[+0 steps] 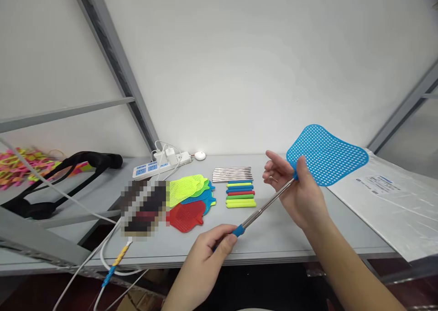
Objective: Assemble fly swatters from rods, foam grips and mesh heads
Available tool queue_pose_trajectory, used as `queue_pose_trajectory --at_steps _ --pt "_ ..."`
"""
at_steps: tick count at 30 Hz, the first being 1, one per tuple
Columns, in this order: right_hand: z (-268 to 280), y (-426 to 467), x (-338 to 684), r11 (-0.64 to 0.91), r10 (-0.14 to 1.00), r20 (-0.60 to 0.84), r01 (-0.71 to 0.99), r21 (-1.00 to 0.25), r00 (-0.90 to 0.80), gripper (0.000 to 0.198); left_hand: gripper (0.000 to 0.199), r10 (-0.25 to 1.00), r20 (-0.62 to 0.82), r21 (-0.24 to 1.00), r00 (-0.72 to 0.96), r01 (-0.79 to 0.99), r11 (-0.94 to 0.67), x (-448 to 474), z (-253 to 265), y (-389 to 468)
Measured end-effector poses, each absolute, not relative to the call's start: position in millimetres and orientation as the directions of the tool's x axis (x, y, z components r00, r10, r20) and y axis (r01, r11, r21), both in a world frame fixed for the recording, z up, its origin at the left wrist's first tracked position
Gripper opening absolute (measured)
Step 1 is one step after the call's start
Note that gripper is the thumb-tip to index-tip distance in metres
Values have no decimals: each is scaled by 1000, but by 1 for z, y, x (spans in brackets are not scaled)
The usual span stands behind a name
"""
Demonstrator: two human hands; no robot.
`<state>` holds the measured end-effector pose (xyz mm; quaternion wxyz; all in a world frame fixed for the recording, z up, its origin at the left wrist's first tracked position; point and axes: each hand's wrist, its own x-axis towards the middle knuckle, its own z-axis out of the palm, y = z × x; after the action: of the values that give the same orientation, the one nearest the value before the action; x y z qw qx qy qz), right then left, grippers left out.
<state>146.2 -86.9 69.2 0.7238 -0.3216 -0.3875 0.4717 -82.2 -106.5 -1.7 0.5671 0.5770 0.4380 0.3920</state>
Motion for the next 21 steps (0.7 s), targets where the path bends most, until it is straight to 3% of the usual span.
queue_pose_trajectory --at_steps 2,5,9,12,16,21 --pt "74 -85 144 310 942 193 -497 -810 274 65 25 967 8 992 255 123 -40 -84 0 -107" --pt "75 -81 140 317 933 154 -541 -779 325 62 25 977 17 995 211 92 -37 -87 5 -106" --pt "71 -77 135 498 839 281 -452 -740 465 49 26 984 -65 996 169 -53 75 -80 4 -111" --pt "69 -80 138 552 788 338 -348 -758 515 45 35 969 -133 979 207 -127 162 -64 -3 -118" --pt "66 -88 138 532 808 349 -332 -779 475 45 46 921 -199 932 334 -227 283 -40 -6 -128" --pt "48 -97 114 395 912 287 -436 -809 294 44 48 824 -278 806 494 -346 480 -19 3 -137"
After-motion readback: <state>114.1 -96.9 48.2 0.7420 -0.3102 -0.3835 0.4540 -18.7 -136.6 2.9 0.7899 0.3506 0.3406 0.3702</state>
